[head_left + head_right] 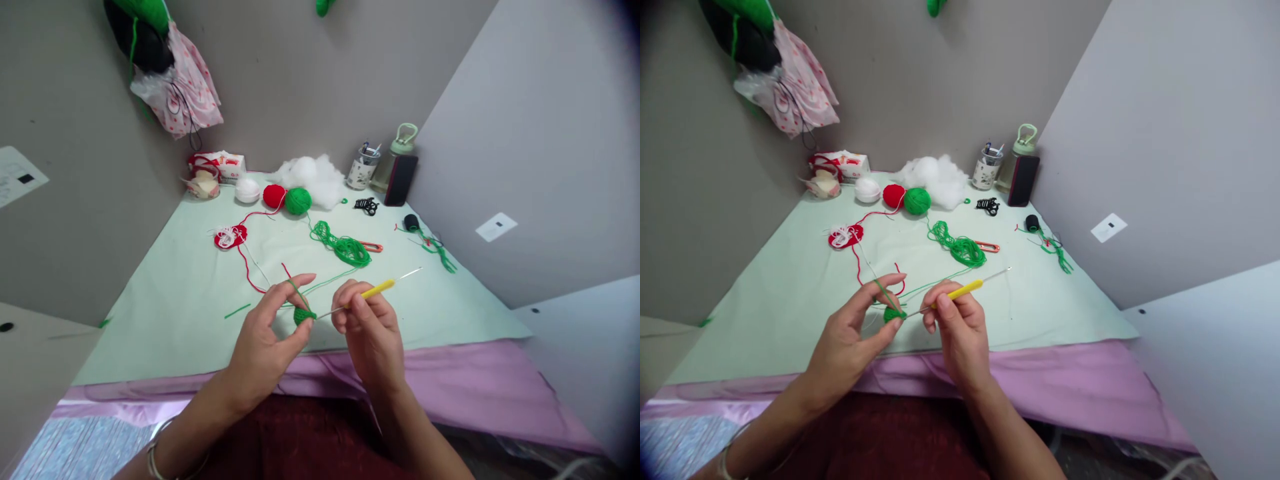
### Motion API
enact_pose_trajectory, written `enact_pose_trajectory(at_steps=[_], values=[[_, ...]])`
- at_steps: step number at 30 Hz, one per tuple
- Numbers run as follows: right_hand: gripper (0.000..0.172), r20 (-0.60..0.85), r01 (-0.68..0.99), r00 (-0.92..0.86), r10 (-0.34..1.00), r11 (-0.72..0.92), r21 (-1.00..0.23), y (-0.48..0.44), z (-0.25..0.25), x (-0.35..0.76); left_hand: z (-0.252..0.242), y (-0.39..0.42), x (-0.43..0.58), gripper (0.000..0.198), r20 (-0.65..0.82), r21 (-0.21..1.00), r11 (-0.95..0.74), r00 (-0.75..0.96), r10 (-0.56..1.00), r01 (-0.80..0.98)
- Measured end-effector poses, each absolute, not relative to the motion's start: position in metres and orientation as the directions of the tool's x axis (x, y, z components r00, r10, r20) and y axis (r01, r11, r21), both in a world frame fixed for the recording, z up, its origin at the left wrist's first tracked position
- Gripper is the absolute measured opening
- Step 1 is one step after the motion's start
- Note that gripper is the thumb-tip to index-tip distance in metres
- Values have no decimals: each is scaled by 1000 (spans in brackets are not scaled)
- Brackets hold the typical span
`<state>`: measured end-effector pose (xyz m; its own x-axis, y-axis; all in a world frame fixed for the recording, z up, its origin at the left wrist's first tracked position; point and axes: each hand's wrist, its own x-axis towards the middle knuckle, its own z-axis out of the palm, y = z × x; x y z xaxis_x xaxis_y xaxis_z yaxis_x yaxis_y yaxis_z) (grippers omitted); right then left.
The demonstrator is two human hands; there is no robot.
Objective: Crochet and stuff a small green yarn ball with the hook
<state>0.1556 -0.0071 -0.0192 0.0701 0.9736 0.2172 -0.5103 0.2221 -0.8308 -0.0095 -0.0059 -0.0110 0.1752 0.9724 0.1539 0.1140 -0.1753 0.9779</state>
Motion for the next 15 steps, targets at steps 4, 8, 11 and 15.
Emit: enact_pose_trajectory(at_steps=[4,8,11,15], values=[[16,234,-508,39,971,221,-832,-8,-25,148,-19,-5,-6,48,82,996,-86,235,969,7],[14,308,-371,97,946,321,-871,-9,-35,147,-21,-4,-3,52,-8,993,36,240,971,-113],[13,366,-254,101,925,380,-890,-8,-40,149,-18,-4,-2,56,-28,980,75,245,969,-183],[13,352,-278,119,928,371,-886,-6,-36,151,-14,-4,-3,58,-32,975,92,283,958,-201]])
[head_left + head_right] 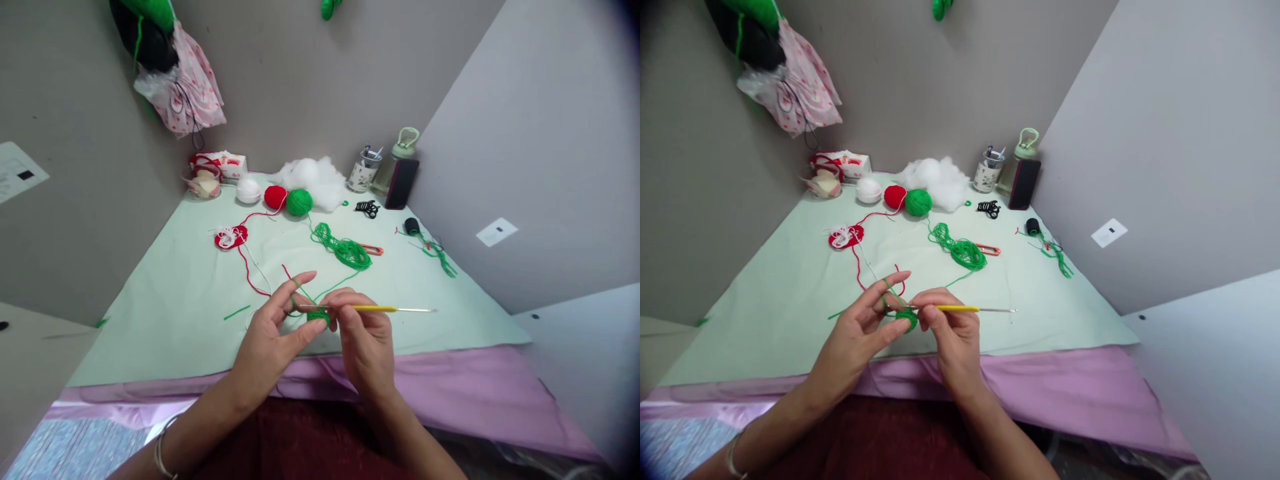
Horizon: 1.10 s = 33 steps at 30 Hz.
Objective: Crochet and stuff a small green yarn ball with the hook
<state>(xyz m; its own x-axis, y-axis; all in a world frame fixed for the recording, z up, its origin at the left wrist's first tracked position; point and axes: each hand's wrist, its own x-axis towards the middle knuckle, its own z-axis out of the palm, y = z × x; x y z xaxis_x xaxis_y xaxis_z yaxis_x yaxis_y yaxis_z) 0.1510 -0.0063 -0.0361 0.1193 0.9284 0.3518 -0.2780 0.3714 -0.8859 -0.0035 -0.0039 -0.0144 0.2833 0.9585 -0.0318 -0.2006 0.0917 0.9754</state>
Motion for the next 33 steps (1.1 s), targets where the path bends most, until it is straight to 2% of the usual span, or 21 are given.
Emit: enact_pose_trajectory(at_steps=[6,11,15,17,20,22,25,27,29,31,33], values=[[17,223,-437,126,967,255,-862,-3,-22,152,-12,-3,-7,47,-4,974,73,302,953,-216],[21,220,-428,101,970,242,-871,-3,-19,154,-12,-3,-8,50,-24,974,85,275,961,-211],[21,281,-350,87,956,293,-890,-5,-22,158,-10,-2,-8,47,-21,979,74,267,963,-191],[20,346,-263,80,935,355,-897,-7,-22,160,-10,-2,-8,47,-14,984,58,254,967,-167],[21,490,-41,47,870,492,-870,-11,-20,163,-11,-3,-7,46,15,995,6,197,980,-103],[23,605,136,-28,796,603,-786,-14,-19,165,-13,-5,-6,45,53,998,-48,136,989,-41],[33,728,400,-175,663,724,-562,-19,-23,166,-14,-9,-5,43,89,996,-88,70,994,-12],[46,767,536,-230,600,736,-415,-21,-30,166,-12,-11,-4,48,36,993,-25,93,995,-119],[54,800,579,-236,552,741,-340,-23,-37,167,-9,-12,-2,58,-86,940,147,204,975,-309],[54,819,524,-172,548,755,-395,-23,-40,166,-5,-9,-2,65,-203,813,352,341,918,-464],[42,777,379,-34,628,728,-572,-22,-38,165,-2,-5,-3,65,-261,712,452,395,881,-538]])
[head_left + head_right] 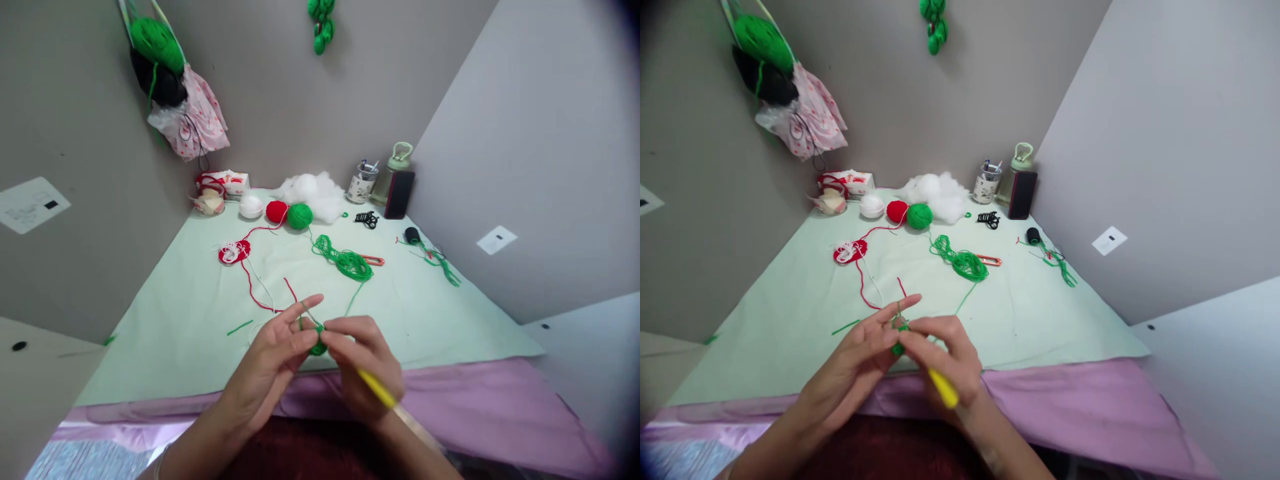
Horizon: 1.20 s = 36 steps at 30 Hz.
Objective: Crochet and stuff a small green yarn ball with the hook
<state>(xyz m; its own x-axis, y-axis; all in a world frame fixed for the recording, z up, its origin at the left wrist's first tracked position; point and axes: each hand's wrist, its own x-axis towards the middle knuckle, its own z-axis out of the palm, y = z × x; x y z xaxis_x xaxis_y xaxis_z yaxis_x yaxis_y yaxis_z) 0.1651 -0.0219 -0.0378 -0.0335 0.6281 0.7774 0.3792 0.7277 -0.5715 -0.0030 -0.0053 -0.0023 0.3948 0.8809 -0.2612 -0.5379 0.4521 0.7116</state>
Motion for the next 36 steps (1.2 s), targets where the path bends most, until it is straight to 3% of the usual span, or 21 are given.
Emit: enact_pose_trajectory(at_steps=[3,6,10,14,21,26,30,33,36], values=[[25,585,22,145,798,588,-808,-17,-29,161,-1,-2,-7,61,-252,728,399,324,912,-557],[20,465,-225,114,878,478,-849,-11,-22,156,-3,-3,-9,57,-174,818,297,279,944,-493],[18,477,-127,50,878,479,-869,-10,-24,153,-8,-6,-7,50,-104,888,230,312,944,-399],[18,519,-53,34,854,520,-853,-15,-27,154,-8,-4,-5,58,-110,890,229,302,947,-394],[18,321,-398,81,944,326,-857,-7,-22,152,-10,1,-8,60,-165,697,469,515,841,-543],[22,149,-518,41,988,148,-842,-4,-16,156,-13,0,-10,50,-121,629,496,555,823,-599],[20,178,-538,14,984,157,-828,-5,-18,157,-12,-2,-7,48,-132,744,402,472,871,-533],[15,317,-400,45,947,308,-863,-8,-25,155,-14,-4,-5,50,-86,859,266,390,917,-437],[15,379,-295,66,923,381,-876,-10,-29,154,-16,-5,-5,47,-24,895,194,392,920,-401]])
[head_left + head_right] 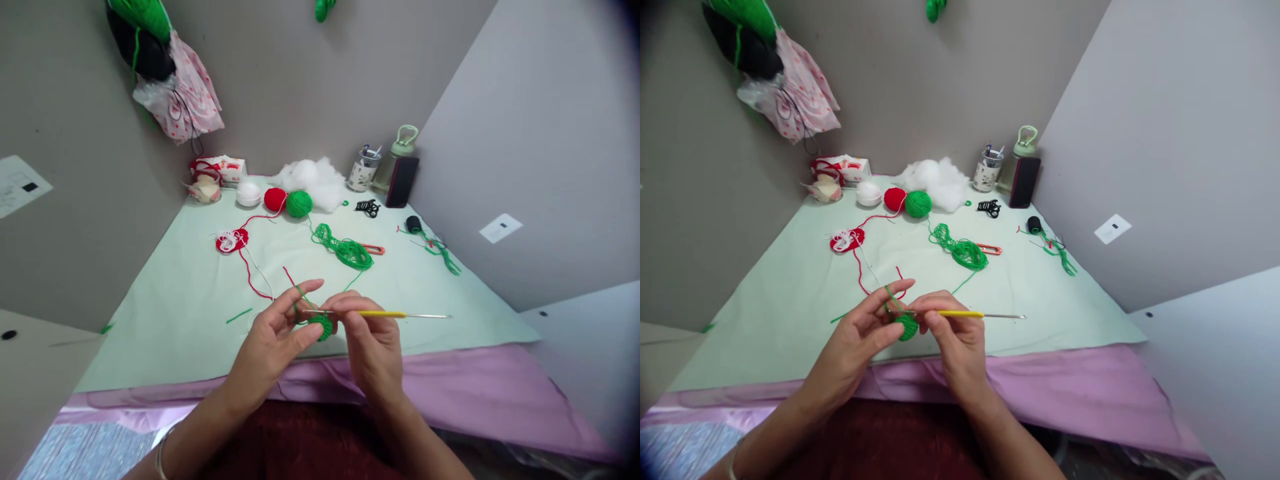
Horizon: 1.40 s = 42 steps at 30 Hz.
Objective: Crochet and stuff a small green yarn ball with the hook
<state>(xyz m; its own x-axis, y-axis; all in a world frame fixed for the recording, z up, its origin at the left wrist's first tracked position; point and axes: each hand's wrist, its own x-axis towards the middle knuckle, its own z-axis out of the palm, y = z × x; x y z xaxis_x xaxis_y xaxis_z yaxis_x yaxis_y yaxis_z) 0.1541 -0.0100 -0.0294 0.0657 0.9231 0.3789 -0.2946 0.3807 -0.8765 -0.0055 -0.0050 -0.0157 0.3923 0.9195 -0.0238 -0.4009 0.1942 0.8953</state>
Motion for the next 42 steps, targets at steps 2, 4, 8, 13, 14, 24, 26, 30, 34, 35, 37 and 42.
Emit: enact_pose_trajectory(at_steps=[2,4,8,13,14,24,26,30,34,35,37,42], values=[[16,375,-306,74,924,379,-873,-10,-30,155,-15,-5,-7,45,9,901,164,393,919,-402],[15,375,-330,57,925,372,-867,-10,-29,156,-14,-5,-8,47,25,902,139,370,929,-408],[14,419,-303,23,908,406,-862,-9,-28,157,-11,-6,-9,65,12,903,137,342,940,-407],[14,421,-332,50,906,413,-848,-8,-27,156,-12,-7,-10,74,-1,929,126,339,941,-347],[14,397,-372,53,916,387,-844,-8,-26,155,-12,-7,-10,73,-6,933,123,329,944,-338],[18,359,-452,7,933,323,-831,-4,-22,157,-9,-5,-13,64,5,966,64,265,964,-250],[19,427,-334,18,904,408,-850,-6,-22,160,-9,-6,-14,62,16,978,37,247,969,-207],[22,642,60,-54,765,644,-763,-15,-21,165,-10,-10,-11,53,75,994,-64,140,987,-86],[35,796,491,-231,560,773,-401,-24,-24,167,-8,-14,-6,62,6,976,21,121,993,-218],[39,806,544,-256,533,769,-335,-26,-25,167,-7,-14,-5,67,-64,947,118,183,981,-299],[41,816,532,-242,525,775,-341,-26,-28,167,-5,-11,-6,68,-187,846,320,325,927,-427],[23,620,-18,94,779,624,-781,-16,-24,161,0,-3,-12,56,-225,760,391,354,908,-519]])
